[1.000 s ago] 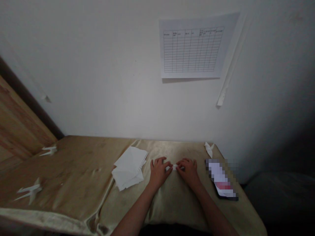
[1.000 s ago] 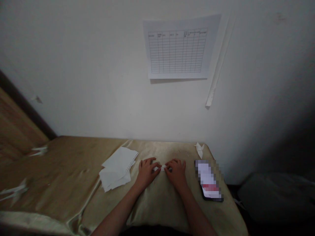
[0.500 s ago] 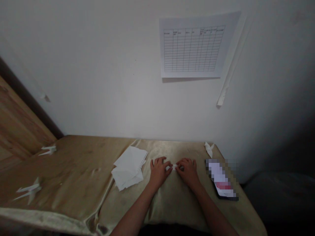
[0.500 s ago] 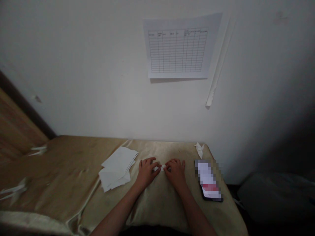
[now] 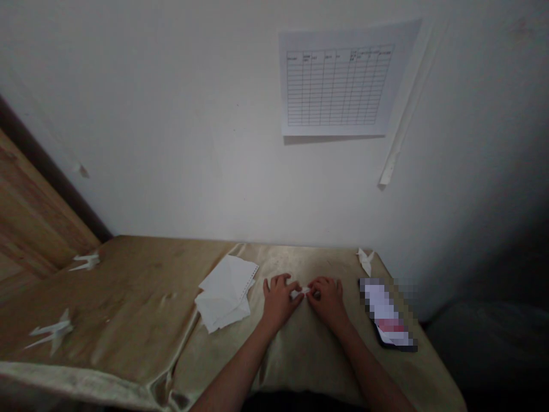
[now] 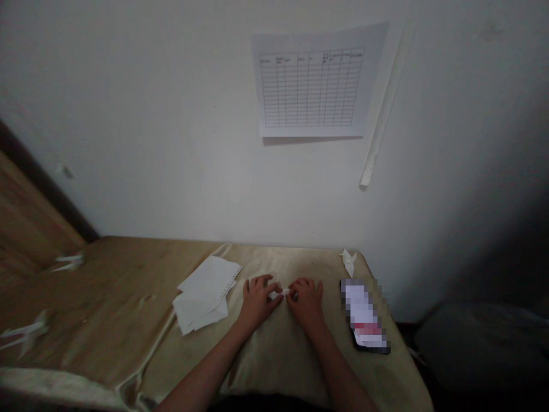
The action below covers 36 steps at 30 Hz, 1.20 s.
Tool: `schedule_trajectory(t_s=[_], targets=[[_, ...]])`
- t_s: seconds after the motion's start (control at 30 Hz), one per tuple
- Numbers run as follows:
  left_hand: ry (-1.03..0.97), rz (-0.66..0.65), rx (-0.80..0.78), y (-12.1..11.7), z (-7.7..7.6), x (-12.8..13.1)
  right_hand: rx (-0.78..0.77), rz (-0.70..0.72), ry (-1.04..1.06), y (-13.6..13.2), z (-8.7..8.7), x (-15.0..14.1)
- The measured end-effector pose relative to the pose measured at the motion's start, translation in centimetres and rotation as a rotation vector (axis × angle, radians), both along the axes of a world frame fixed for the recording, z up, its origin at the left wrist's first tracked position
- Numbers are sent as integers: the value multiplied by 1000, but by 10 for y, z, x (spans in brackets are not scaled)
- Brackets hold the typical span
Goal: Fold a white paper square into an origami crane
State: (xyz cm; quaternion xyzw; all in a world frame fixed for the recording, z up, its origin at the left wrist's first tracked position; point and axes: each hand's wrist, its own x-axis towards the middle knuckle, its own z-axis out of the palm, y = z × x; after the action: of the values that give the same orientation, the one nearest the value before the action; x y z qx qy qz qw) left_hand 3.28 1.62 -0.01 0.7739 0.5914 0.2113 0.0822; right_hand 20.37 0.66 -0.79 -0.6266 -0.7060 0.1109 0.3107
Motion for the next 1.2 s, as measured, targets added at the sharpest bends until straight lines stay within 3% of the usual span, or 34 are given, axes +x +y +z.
schedule_trajectory(t_s=[0.73,1.2], targets=[[16,-8,-69,6,-7,-2,-72,-46,-5,3,-6,4],[57,-75,-132,5,-2,-11,-57,-36,-30,7,-10,8]])
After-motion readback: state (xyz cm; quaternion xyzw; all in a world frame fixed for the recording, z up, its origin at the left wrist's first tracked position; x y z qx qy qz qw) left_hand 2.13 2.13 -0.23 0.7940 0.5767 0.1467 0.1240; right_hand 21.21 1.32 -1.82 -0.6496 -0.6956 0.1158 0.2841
